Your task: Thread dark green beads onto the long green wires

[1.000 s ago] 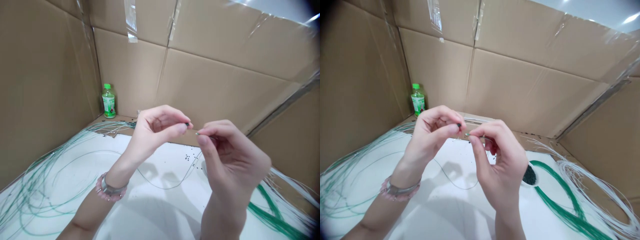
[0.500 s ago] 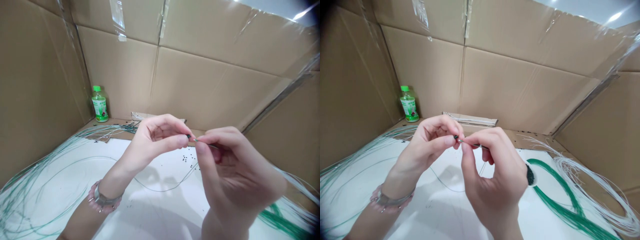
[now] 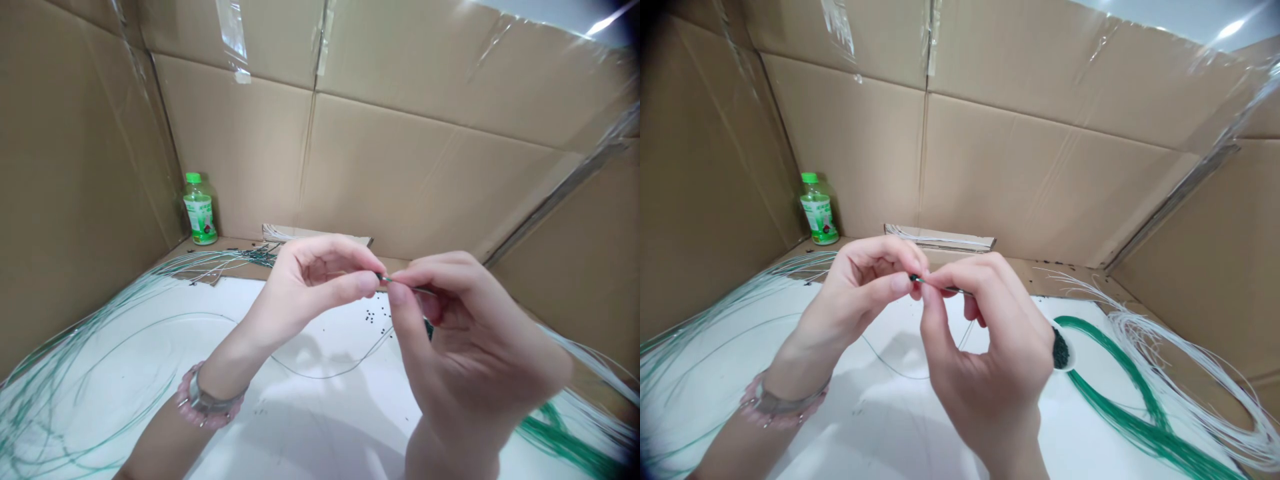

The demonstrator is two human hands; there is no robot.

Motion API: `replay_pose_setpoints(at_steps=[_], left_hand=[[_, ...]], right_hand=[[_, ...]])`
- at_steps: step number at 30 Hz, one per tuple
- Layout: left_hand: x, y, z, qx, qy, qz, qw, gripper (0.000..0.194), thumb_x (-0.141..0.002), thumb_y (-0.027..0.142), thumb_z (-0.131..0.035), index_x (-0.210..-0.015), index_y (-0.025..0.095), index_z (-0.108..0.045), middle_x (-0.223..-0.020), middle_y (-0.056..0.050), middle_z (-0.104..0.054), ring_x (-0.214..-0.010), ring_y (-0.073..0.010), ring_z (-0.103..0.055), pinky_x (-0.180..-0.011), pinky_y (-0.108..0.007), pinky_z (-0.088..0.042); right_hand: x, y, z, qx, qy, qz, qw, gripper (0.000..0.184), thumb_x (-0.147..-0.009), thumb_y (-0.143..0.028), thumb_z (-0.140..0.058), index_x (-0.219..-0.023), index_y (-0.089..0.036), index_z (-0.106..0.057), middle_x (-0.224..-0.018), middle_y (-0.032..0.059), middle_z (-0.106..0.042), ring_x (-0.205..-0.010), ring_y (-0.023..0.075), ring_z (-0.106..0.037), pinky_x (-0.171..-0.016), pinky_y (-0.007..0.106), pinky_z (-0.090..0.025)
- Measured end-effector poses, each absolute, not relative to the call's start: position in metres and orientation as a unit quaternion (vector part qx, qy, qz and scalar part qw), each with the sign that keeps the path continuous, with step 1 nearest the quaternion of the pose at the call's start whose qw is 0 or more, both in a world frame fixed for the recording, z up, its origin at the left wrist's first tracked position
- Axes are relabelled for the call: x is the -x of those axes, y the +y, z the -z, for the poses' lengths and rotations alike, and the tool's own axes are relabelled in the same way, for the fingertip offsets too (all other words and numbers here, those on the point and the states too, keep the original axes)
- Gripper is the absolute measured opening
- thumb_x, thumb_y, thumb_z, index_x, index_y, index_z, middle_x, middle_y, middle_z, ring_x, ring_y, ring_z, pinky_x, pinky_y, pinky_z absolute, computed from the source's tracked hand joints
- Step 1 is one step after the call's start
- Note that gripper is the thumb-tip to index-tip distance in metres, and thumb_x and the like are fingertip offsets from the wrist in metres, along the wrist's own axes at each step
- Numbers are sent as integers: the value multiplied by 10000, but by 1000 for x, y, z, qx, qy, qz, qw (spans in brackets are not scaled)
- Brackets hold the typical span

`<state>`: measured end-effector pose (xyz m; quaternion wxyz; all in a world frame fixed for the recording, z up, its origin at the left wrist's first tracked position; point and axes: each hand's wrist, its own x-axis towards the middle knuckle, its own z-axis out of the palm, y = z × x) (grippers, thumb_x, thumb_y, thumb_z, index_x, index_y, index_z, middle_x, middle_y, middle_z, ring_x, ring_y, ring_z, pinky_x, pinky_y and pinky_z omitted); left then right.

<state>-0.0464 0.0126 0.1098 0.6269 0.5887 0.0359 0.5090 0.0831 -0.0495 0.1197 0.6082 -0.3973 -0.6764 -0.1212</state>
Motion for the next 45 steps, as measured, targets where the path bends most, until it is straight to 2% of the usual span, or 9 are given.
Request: replay_pose_setpoints(at_steps=[5,11,20,23,28,35,41,45], left_hand=[[46,14,-109,-589,44,-518,619,60,-782,160,-698,-781,216,-720,-766,26,-684,-700,-75,-656,-675,-155,-565],[45,14,-109,-590,41,-525,613,70,-786,153,-694,-777,217,-720,-755,38,-680,-679,-46,-636,-645,-111,-544],[41,14,-107,-590,55,-559,580,24,-773,194,-712,-752,206,-709,-733,28,-680,-631,-61,-633,-602,-134,-543],[39,14,-108,-590,59,-571,568,38,-769,205,-716,-733,199,-707,-710,31,-672,-600,-54,-617,-580,-130,-534],[38,13,-108,-598,59,-583,546,50,-775,194,-708,-726,197,-714,-707,33,-677,-605,-49,-618,-567,-118,-532],[38,9,-107,-614,80,-615,488,67,-782,158,-695,-784,214,-731,-742,26,-714,-678,-94,-680,-572,-141,-564],[37,8,-107,-618,90,-627,465,63,-783,145,-688,-779,201,-717,-734,32,-694,-685,-80,-674,-624,-135,-573],[37,8,-107,-625,94,-635,445,69,-773,117,-686,-774,184,-705,-736,18,-677,-693,-90,-669,-626,-153,-580]], right_hand=[[-82,-49,-119,393,-677,144,606,274,-695,38,-645,-819,-200,-590,-700,-36,-558,-584,84,-458,-476,250,-379],[-81,-49,-119,401,-675,170,595,252,-715,30,-641,-813,-196,-592,-700,-38,-553,-581,76,-422,-480,249,-374],[-82,-46,-117,411,-670,209,582,292,-697,20,-667,-835,-229,-600,-723,-28,-587,-549,100,-446,-467,273,-388],[-81,-45,-116,395,-660,205,605,272,-706,29,-662,-811,-214,-601,-713,-37,-595,-554,88,-459,-466,260,-387],[-79,-44,-115,372,-660,167,631,269,-704,52,-652,-818,-189,-614,-718,-28,-603,-597,89,-486,-473,257,-389],[-78,-41,-114,357,-648,142,657,280,-700,68,-645,-815,-188,-640,-687,-13,-598,-591,111,-508,-467,273,-380],[-76,-35,-111,332,-648,48,684,222,-762,32,-592,-803,-186,-590,-701,-18,-590,-614,100,-541,-466,257,-400],[-73,-33,-109,327,-639,4,696,184,-812,-23,-564,-803,-206,-575,-707,-19,-583,-584,91,-504,-463,257,-398]])
